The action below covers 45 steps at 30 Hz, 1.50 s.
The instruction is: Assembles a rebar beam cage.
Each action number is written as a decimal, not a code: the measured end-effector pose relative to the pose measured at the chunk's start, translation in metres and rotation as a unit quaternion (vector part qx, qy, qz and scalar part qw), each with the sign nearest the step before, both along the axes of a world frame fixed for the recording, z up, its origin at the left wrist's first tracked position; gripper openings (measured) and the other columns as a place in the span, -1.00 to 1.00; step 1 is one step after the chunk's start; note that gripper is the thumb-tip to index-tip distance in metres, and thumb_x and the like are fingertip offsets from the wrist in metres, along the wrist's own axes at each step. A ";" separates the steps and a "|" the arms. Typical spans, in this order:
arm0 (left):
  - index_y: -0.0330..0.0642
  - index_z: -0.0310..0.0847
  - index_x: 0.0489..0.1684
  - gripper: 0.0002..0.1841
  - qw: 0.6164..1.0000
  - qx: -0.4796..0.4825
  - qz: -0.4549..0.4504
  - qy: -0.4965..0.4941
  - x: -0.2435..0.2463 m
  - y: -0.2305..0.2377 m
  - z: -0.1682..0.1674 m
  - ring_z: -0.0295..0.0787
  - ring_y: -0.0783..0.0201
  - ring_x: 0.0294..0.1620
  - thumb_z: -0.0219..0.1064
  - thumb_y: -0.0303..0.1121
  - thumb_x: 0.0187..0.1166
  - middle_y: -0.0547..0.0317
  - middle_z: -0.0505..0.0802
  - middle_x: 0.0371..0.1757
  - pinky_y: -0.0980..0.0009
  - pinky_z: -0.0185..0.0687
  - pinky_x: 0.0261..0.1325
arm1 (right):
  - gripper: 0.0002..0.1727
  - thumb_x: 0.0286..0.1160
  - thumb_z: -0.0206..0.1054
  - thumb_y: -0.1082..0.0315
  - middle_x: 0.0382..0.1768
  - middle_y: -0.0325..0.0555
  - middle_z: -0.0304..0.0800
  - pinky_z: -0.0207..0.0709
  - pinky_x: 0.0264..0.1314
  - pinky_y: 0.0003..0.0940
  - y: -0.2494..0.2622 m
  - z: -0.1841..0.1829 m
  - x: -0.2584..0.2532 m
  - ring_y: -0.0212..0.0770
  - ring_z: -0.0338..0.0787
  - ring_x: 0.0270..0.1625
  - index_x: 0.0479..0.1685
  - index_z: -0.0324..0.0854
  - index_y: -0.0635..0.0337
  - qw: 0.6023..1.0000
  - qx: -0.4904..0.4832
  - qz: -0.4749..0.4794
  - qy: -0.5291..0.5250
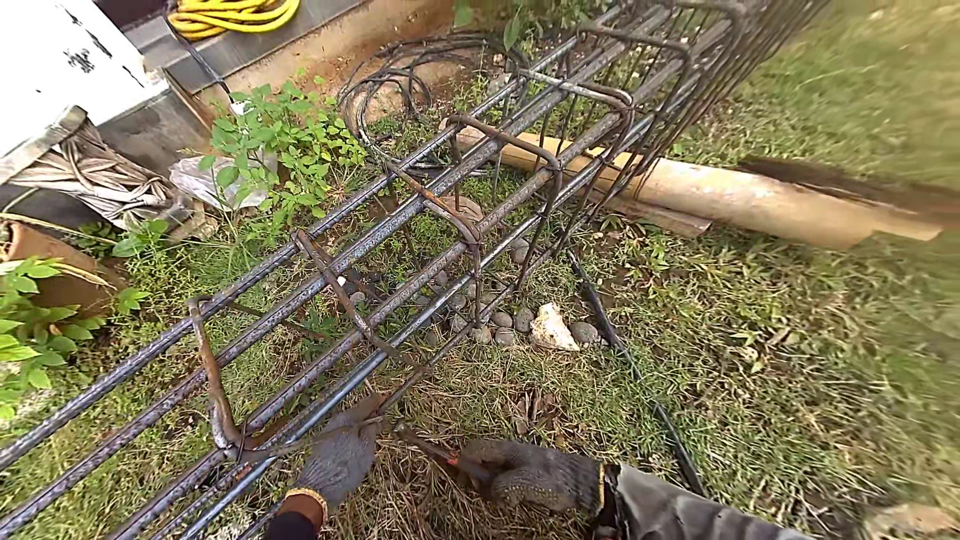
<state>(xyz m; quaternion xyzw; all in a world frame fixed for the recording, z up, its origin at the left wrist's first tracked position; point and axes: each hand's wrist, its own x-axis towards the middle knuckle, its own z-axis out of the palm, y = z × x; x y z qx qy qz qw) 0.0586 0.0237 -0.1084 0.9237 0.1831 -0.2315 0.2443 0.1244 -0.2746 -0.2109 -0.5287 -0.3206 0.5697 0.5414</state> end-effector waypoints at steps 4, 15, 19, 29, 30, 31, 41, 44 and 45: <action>0.08 0.52 0.65 -0.55 1.000 -0.020 -0.008 -0.005 0.002 0.004 -0.002 0.60 0.28 0.56 0.02 -0.21 0.84 0.21 0.73 0.52 0.18 0.36 0.70 | -0.42 0.44 0.27 0.15 0.16 -0.06 0.72 0.61 -0.11 -0.16 0.001 -0.002 -0.003 -0.20 0.70 -0.08 0.52 0.51 0.00 1.000 0.006 -0.010 0.003; 0.16 0.56 0.60 -0.57 1.000 -0.027 0.001 -0.008 0.001 0.009 -0.011 0.68 0.31 0.46 0.06 -0.19 0.81 0.27 0.79 0.43 0.15 0.48 0.62 | -0.44 0.45 0.21 0.14 0.16 -0.10 0.71 0.55 -0.24 -0.27 0.015 0.001 -0.008 -0.26 0.66 -0.16 0.51 0.49 -0.01 0.998 0.031 -0.017 0.046; 0.15 0.58 0.58 -0.58 1.000 -0.026 -0.002 -0.006 0.002 0.009 -0.009 0.67 0.29 0.47 0.06 -0.20 0.80 0.25 0.78 0.43 0.13 0.47 0.62 | -0.52 0.42 0.39 0.41 0.00 0.05 0.72 0.65 -0.03 -0.04 0.021 0.001 -0.007 -0.12 0.72 -0.09 0.39 0.56 0.13 0.995 -0.016 -0.016 -0.100; 0.14 0.56 0.60 -0.57 0.999 -0.039 0.009 -0.007 0.001 0.008 -0.008 0.64 0.36 0.50 0.06 -0.21 0.81 0.27 0.76 0.47 0.24 0.44 0.65 | -0.56 0.66 0.14 0.02 0.34 0.20 0.59 0.71 0.05 0.21 0.033 0.009 -0.023 0.14 0.80 0.11 0.46 0.58 -0.21 0.926 -0.200 -0.079 -0.311; 0.14 0.55 0.61 -0.57 0.999 -0.037 0.009 -0.008 0.001 0.008 -0.009 0.63 0.37 0.51 0.07 -0.20 0.81 0.28 0.75 0.48 0.24 0.43 0.66 | -0.54 0.74 0.06 -0.02 0.35 0.22 0.59 0.72 0.08 0.21 0.034 0.010 -0.024 0.15 0.80 0.12 0.52 0.53 -0.20 0.922 -0.209 -0.071 -0.317; 0.15 0.54 0.62 -0.56 0.999 -0.035 0.009 -0.007 0.001 0.008 -0.009 0.62 0.37 0.52 0.06 -0.19 0.81 0.29 0.75 0.49 0.24 0.42 0.67 | -0.52 0.78 0.00 -0.03 0.32 0.20 0.63 0.71 0.12 0.22 0.035 0.011 -0.024 0.16 0.80 0.14 0.55 0.50 -0.18 0.922 -0.211 -0.064 -0.317; 0.16 0.54 0.63 -0.56 0.998 -0.063 0.012 -0.024 -0.005 0.012 -0.015 0.58 0.41 0.56 0.02 -0.17 0.83 0.34 0.72 0.53 0.26 0.39 0.69 | -0.76 0.61 0.07 0.10 -0.23 -0.05 0.72 0.73 -0.21 -0.18 0.023 0.008 -0.036 -0.12 0.79 -0.25 0.04 0.45 0.00 0.932 -0.019 -0.072 0.354; 0.18 0.55 0.62 -0.56 0.997 -0.069 0.020 -0.023 -0.004 0.012 -0.014 0.60 0.40 0.54 0.01 -0.19 0.83 0.33 0.73 0.51 0.24 0.42 0.67 | -0.72 0.59 0.18 0.08 -0.20 -0.05 0.76 0.77 -0.27 -0.24 0.025 0.009 -0.043 -0.15 0.81 -0.30 0.13 0.53 -0.03 0.837 0.049 -0.052 0.543; 0.19 0.54 0.63 -0.56 0.998 -0.065 0.020 -0.017 -0.004 0.012 -0.013 0.59 0.39 0.55 0.00 -0.18 0.84 0.33 0.72 0.52 0.22 0.41 0.67 | -0.63 0.61 0.24 -0.02 -0.23 -0.04 0.79 0.75 -0.30 -0.26 0.025 0.012 -0.045 -0.18 0.80 -0.34 0.21 0.56 -0.03 0.861 0.031 -0.068 0.503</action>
